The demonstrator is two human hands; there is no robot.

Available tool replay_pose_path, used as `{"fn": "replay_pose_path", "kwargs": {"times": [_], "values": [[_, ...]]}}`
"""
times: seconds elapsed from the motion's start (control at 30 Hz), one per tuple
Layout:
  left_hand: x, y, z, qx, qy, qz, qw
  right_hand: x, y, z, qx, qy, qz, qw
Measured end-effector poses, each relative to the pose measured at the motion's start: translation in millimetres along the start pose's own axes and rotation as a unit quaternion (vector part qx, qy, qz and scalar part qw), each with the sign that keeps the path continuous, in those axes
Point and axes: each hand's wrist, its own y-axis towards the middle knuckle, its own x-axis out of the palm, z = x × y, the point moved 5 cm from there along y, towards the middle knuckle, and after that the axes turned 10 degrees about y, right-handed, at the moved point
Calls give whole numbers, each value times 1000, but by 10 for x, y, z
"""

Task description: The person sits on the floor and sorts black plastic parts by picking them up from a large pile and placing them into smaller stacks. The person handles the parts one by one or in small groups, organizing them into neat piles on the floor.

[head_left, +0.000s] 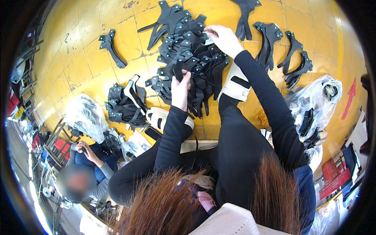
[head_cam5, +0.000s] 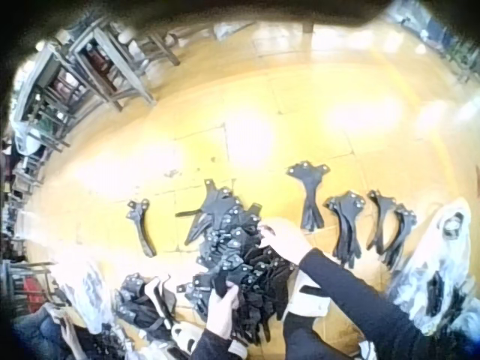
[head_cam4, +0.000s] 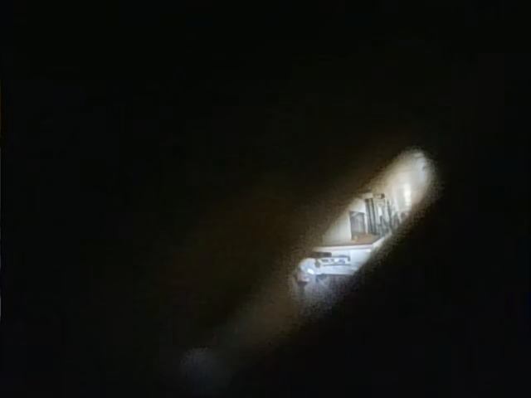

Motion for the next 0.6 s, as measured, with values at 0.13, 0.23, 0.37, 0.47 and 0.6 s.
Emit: {"fn": "replay_pose_path", "kwargs": {"times": [0.13,0.23,0.37,0.47,0.6], "values": [[-265,144,22,4,-12,89,996,123,105,185,-22,-78,-31,996],[-500,272,113,29,-27,104,994,213,63,142,-15,-67,-67,995],[-605,429,196,-53,-135,40,989,189,-92,160,5,-15,-52,999],[-698,546,226,-46,-105,62,991,173,-153,102,9,27,-55,998],[-639,624,259,-36,-58,51,996,142,-172,111,18,20,-80,996]]}}
